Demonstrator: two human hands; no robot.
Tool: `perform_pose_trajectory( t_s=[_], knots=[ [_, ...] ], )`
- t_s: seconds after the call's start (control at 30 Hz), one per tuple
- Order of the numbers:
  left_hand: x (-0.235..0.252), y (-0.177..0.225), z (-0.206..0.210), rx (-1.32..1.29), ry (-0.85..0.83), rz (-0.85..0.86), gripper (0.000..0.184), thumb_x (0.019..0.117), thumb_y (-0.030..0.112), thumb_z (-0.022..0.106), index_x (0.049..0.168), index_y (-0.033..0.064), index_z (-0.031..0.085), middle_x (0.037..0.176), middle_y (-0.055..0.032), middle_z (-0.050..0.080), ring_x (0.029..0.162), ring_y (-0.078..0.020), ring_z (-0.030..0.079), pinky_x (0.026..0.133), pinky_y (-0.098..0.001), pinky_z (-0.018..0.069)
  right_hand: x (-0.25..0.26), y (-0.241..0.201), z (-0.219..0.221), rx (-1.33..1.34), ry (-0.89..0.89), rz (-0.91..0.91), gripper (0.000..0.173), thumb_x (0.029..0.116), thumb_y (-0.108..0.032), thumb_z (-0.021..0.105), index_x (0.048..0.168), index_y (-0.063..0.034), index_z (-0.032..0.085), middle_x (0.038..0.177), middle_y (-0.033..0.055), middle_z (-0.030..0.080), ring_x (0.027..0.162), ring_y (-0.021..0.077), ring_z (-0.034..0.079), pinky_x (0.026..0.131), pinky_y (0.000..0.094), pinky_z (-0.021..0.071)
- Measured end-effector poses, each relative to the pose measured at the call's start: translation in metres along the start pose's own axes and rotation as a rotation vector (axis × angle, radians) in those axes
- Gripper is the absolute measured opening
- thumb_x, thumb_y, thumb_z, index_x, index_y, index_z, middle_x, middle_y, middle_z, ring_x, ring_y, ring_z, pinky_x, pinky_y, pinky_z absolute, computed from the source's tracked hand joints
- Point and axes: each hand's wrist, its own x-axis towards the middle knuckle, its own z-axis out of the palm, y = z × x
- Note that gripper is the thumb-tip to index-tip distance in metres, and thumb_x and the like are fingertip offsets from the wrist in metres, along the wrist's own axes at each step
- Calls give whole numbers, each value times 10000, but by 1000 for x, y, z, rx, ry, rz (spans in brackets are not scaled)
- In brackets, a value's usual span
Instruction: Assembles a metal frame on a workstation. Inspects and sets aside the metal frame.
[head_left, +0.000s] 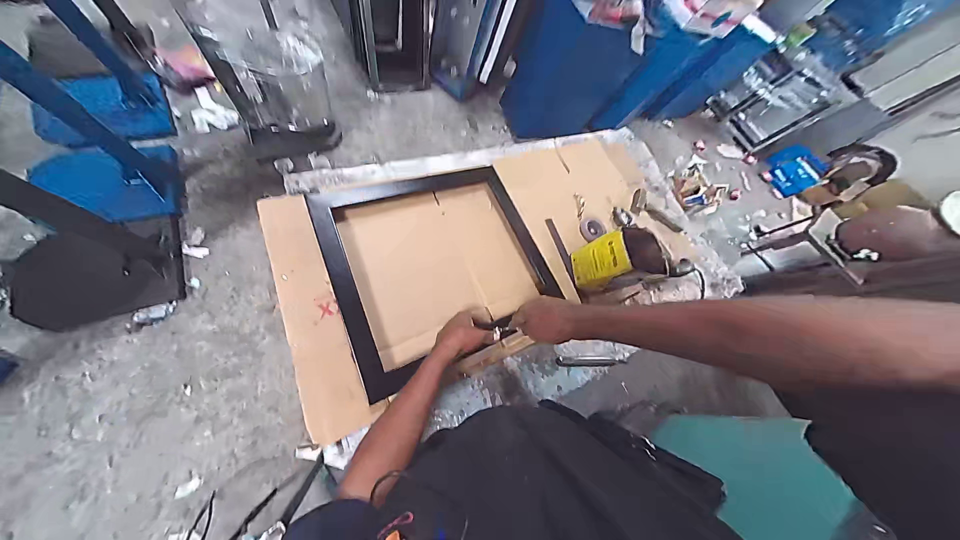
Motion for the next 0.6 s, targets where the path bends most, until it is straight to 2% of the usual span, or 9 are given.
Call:
perform_pose_trajectory(
  t_s=[0.07,0.1,0.17,0.23,0.33,0.4,0.47,0.53,0.6],
  knots=[
    [1,-3,3,0,7,14,550,776,568,804,1196,218,750,1124,-66,750,1062,-252,714,954,-586,558,-1,12,4,-23,20,-9,361,1070,-223,464,1359,-132,661,1190,192,709,1129,414,667,927,657,505],
    [-2,-3,2,18,20,24,554,782,587,790,1205,231,745,1136,-51,750,1074,-237,711,964,-580,556,-4,20,5,-10,45,5,369,1076,-281,469,1383,-165,637,1198,175,707,1134,398,667,930,651,510],
    [-12,-5,4,82,60,69,557,819,619,746,1244,260,724,1168,-22,744,1104,-213,704,980,-569,553,-12,37,14,52,161,30,389,1079,-432,461,1295,-197,683,1141,137,721,1093,358,681,903,627,521],
    [-24,0,8,193,163,104,592,831,667,691,1286,289,691,1144,-2,753,1064,-206,718,940,-563,571,-12,60,25,135,300,54,413,1067,-488,464,1228,-189,700,1113,116,723,1076,328,686,902,603,528],
    [-30,4,17,284,285,97,733,780,776,654,1332,294,669,1117,17,760,1025,-198,726,911,-558,577,10,82,40,387,526,55,356,1047,-399,549,1292,-175,677,1113,111,726,1024,285,698,913,555,542],
    [-25,-1,21,206,362,104,820,744,822,659,1331,249,675,1122,43,759,1032,-146,721,938,-502,586,29,87,44,559,723,39,378,1044,-340,570,1385,-191,634,1180,77,725,1061,229,698,966,495,555],
    [-22,-8,20,23,490,188,766,800,703,724,1322,146,671,1126,-3,749,999,-129,723,930,-424,604,44,90,44,640,896,31,443,1031,-304,591,1460,-193,574,1290,78,674,1146,210,666,1017,441,550],
    [-29,-11,13,-122,656,296,625,883,497,767,1333,80,650,1199,-67,711,1008,-139,715,928,-370,612,55,102,46,617,998,51,482,1007,-307,626,1472,-196,567,1380,106,618,1228,252,620,1048,470,523],
    [-46,-15,-8,15,870,266,603,895,409,768,1377,77,625,1308,-103,665,1137,-189,668,1004,-408,564,65,124,54,528,1048,114,543,974,-336,667,1487,-196,557,1463,126,567,1328,316,560,1093,534,482]
  ],
)
